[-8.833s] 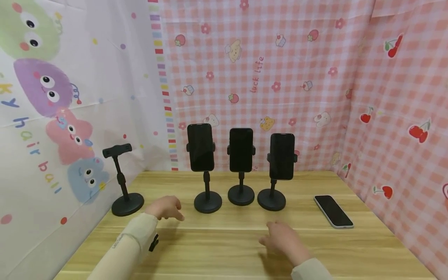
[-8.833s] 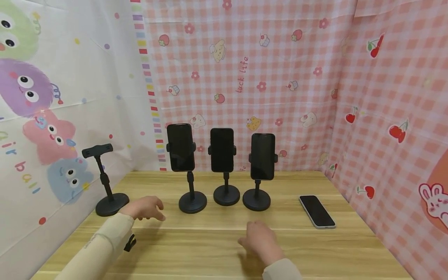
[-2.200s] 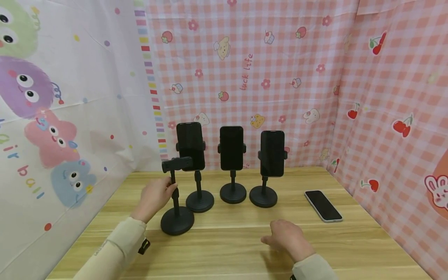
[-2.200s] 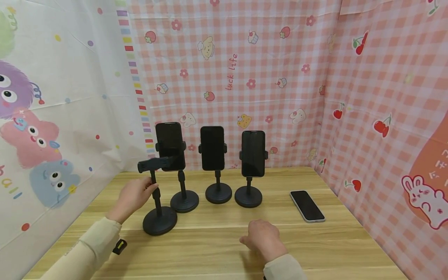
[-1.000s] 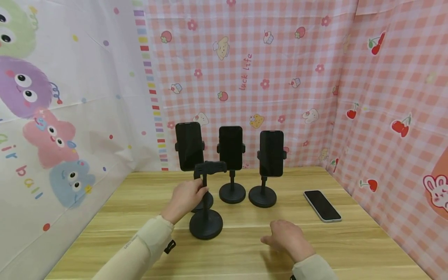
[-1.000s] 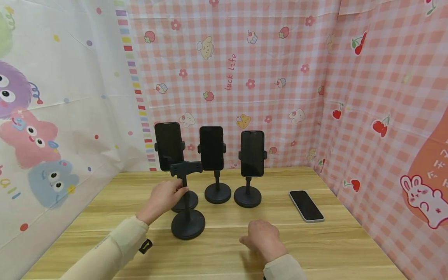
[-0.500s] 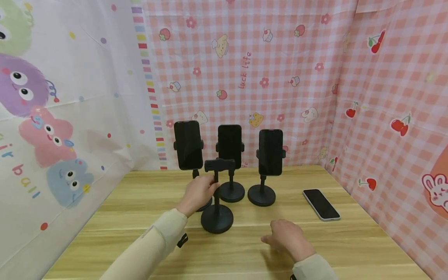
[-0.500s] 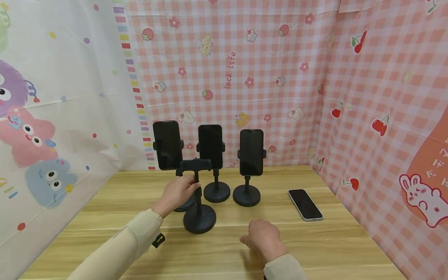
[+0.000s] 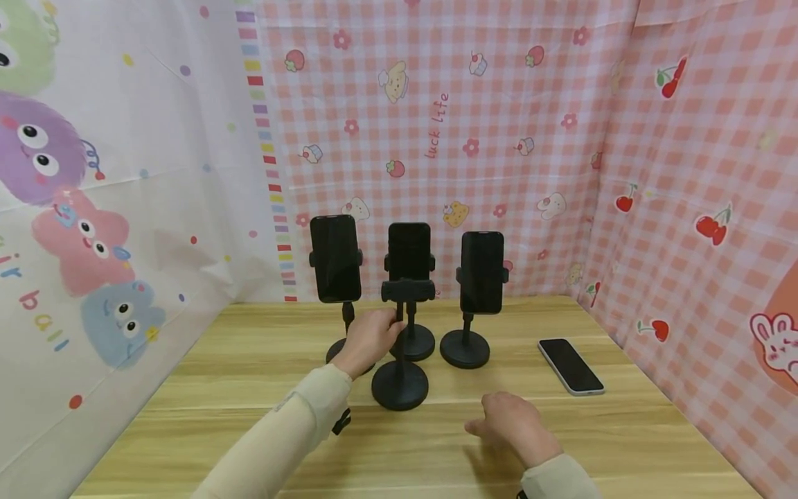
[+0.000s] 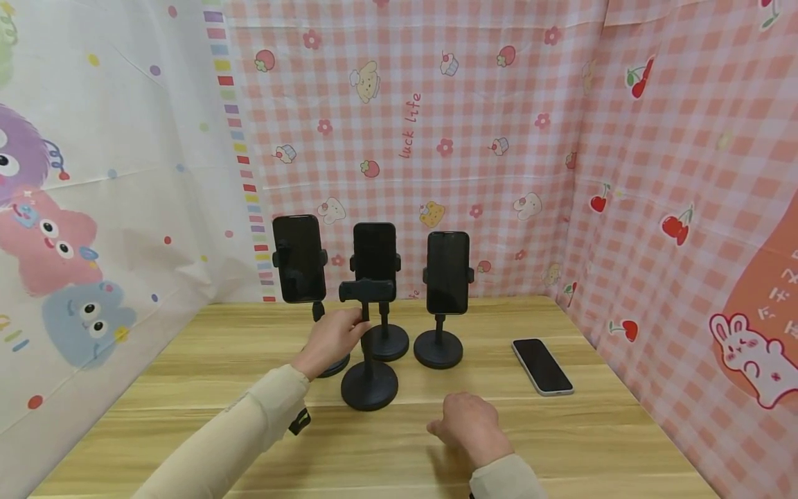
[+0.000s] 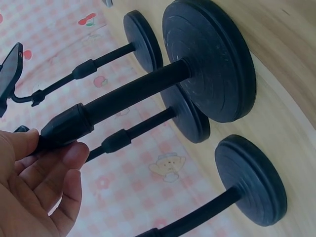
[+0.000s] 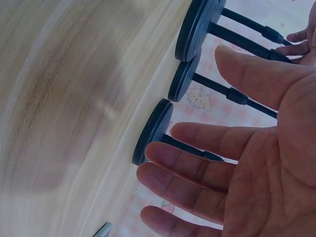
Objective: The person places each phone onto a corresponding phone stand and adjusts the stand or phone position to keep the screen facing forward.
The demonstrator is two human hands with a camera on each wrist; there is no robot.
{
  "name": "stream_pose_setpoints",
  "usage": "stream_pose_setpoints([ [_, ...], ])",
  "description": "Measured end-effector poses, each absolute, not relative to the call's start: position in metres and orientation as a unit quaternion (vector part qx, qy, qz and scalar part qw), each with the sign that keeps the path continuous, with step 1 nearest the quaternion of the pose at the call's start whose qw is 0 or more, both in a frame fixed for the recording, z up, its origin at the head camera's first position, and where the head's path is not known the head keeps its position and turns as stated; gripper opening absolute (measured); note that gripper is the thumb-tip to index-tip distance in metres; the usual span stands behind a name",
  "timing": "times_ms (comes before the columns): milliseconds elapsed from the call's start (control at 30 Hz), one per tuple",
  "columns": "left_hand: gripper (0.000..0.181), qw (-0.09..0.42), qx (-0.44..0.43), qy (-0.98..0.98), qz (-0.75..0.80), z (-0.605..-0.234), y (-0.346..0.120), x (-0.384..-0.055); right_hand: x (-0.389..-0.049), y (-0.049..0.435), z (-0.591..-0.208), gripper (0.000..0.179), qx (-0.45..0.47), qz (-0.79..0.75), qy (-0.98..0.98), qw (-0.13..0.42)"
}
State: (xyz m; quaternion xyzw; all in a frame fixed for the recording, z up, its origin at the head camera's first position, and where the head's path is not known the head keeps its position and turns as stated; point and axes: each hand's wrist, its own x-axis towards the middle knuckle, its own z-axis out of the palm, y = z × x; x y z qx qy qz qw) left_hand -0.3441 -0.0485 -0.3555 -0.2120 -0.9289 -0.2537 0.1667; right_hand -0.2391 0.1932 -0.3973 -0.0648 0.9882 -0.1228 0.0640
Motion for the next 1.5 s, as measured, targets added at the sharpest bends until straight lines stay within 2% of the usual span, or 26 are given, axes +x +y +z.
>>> stream_pose_setpoints([
  [500, 0.020, 0.166, -0.193, -0.934, -0.252, -0.357, -0.036, -0.351, -0.238, 0.195, -0.399, 0.051, -0.067, -0.118, 0.989, 0.051],
  [867, 0.021, 0.169, -0.187, -0.934, -0.252, -0.359, -0.035, -0.353, -0.238, 0.196, -0.398, 0.054, -0.065, -0.126, 0.988, 0.068],
  [1500, 0.020, 0.161, -0.194, -0.938, -0.239, -0.357, -0.036, -0.350, -0.243, 0.212, -0.395, 0.048, -0.075, -0.114, 0.990, 0.042],
])
